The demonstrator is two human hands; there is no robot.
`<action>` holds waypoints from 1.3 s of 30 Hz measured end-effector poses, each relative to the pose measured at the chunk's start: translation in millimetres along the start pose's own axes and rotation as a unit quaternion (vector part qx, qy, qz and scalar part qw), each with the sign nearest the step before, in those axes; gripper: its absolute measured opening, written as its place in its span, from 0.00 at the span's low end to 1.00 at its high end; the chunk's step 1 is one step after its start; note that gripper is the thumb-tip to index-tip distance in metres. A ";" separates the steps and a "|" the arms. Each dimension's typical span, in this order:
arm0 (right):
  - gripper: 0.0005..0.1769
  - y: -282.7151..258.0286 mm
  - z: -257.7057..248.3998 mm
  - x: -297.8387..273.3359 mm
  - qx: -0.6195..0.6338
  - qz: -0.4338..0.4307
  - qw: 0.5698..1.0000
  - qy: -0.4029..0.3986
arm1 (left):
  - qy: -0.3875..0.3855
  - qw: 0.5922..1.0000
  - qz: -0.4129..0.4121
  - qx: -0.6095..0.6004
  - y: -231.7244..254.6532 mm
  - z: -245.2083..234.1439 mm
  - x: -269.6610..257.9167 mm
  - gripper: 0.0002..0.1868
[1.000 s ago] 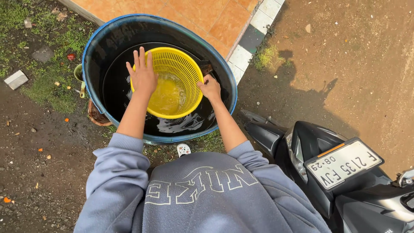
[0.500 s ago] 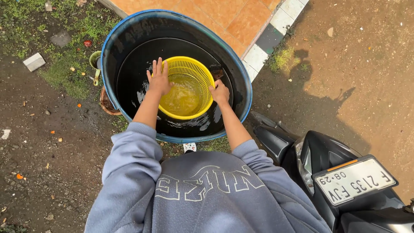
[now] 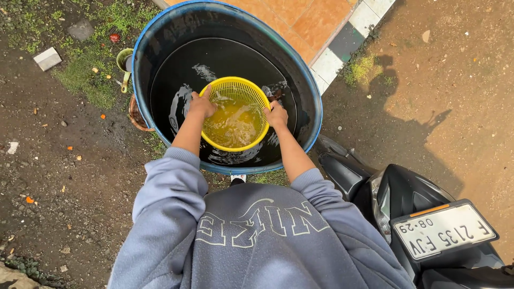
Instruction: Washing a yellow plastic basket in a barrel of water using a brush.
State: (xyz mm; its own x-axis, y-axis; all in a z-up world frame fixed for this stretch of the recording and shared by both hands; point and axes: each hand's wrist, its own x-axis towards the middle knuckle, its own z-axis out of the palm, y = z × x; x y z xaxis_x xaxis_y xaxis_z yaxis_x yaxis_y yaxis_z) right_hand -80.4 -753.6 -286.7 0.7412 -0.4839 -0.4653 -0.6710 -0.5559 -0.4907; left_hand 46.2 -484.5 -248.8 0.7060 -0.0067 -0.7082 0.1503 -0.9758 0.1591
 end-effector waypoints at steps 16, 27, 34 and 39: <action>0.14 -14.0 -44.9 -22.9 0.336 0.083 0.924 -0.164 | 0.083 0.981 0.057 -0.163 -18.8 -67.3 -65.9 0.43; 0.13 -81.1 -117.1 -113.8 0.486 -0.049 0.853 -0.186 | 0.222 0.934 0.140 -0.243 -45.1 -154.6 -187.6 0.36; 0.15 -104.2 -126.7 -146.6 0.463 -0.157 0.867 -0.096 | 0.302 0.883 0.235 -0.271 -68.0 -138.6 -185.6 0.29; 0.15 -107.7 -149.3 -154.4 0.485 -0.185 0.852 -0.061 | 0.305 0.864 0.275 -0.292 -54.7 -143.4 -206.3 0.27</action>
State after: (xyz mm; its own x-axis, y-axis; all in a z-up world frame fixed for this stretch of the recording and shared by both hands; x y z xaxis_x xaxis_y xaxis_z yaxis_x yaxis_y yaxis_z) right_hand -119.4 -720.0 -51.9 0.9378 -0.2902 -0.1906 -0.1373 0.1943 -0.9713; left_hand -8.4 -398.4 -12.8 0.9883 -0.1439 0.0514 -0.1267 -0.5837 0.8020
